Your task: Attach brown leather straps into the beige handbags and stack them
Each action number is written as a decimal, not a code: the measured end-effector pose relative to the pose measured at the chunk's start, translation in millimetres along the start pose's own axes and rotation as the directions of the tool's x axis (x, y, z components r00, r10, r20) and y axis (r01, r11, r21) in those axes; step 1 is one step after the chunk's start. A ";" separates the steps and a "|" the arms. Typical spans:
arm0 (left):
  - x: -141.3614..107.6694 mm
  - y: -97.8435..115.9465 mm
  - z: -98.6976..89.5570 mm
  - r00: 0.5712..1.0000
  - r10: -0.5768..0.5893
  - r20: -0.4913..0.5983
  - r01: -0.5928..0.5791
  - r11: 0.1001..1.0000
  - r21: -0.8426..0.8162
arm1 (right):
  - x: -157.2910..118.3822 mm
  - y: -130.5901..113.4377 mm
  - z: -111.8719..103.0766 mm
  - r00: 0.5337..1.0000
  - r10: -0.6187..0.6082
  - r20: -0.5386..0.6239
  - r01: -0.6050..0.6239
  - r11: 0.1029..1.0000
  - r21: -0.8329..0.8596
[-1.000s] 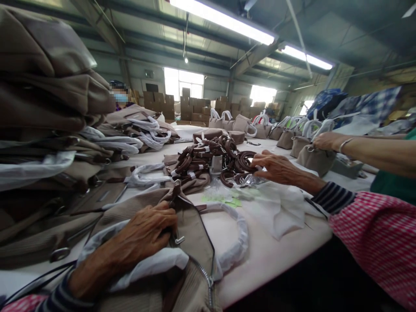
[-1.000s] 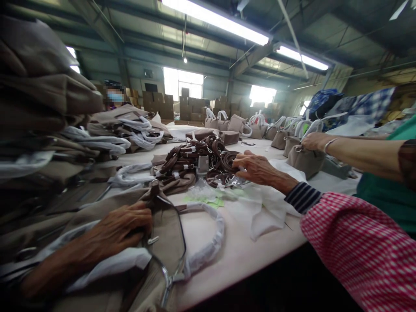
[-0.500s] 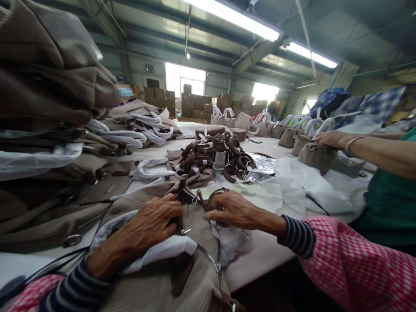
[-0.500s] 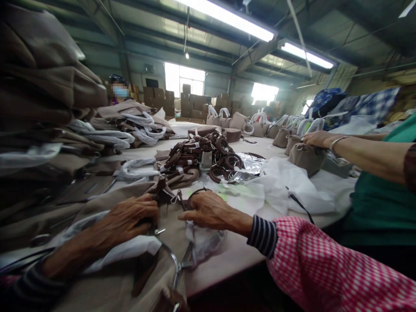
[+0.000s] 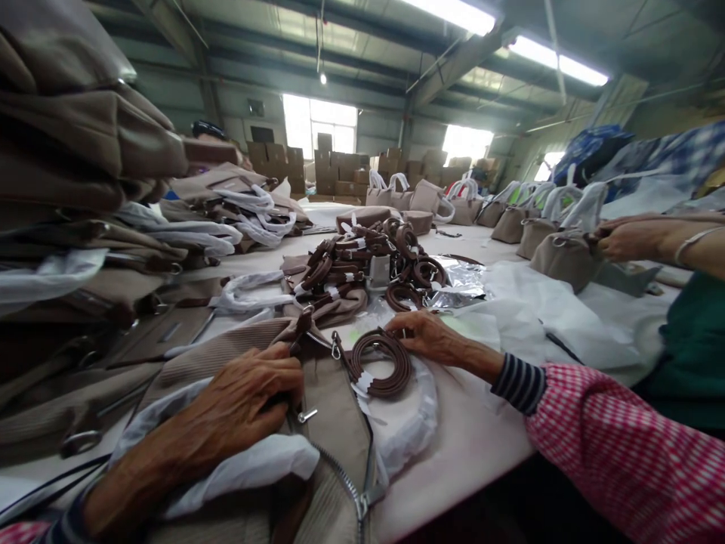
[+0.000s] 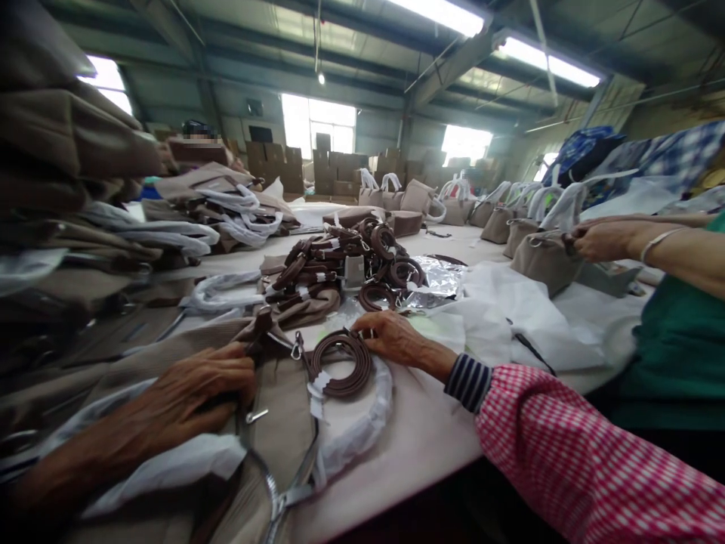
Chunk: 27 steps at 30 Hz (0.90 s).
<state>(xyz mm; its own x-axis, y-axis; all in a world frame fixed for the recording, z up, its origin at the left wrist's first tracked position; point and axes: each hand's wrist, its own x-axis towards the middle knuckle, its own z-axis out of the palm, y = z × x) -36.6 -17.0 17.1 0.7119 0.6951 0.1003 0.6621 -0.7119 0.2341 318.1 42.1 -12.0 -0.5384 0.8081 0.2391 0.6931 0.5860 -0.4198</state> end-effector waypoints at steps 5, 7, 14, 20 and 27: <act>1.5 -1.5 0.2 0.995 -0.040 0.089 0.045 0.997 -0.063 | -0.5 -4.5 0.8 0.999 -0.017 -0.037 0.011 0.989 -0.149; 1.2 -6.5 4.3 0.996 -0.029 0.079 0.034 0.997 -0.068 | -3.0 -6.0 2.4 0.996 -0.003 -0.086 -0.015 0.978 -0.207; -1.6 -13.9 10.3 0.999 0.001 0.047 0.002 0.998 -0.057 | -10.0 -10.5 8.7 0.959 0.063 -0.276 -0.085 0.994 -0.067; 0.7 -13.7 11.0 0.999 0.024 0.042 -0.022 0.999 -0.048 | -60.4 -27.9 -23.6 0.916 0.275 -0.291 -0.224 0.954 0.198; 3.5 -16.1 11.1 0.998 0.018 0.055 -0.014 0.998 -0.060 | -133.5 -20.7 -48.0 0.878 0.474 -0.071 -0.460 0.875 0.153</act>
<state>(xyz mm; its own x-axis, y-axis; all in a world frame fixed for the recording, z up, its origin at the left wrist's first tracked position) -42.2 -4.1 2.9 0.7352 0.6760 0.0512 0.6367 -0.7145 0.2900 398.6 -75.0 6.9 -0.1096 0.9913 0.0733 0.7808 0.1315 -0.6108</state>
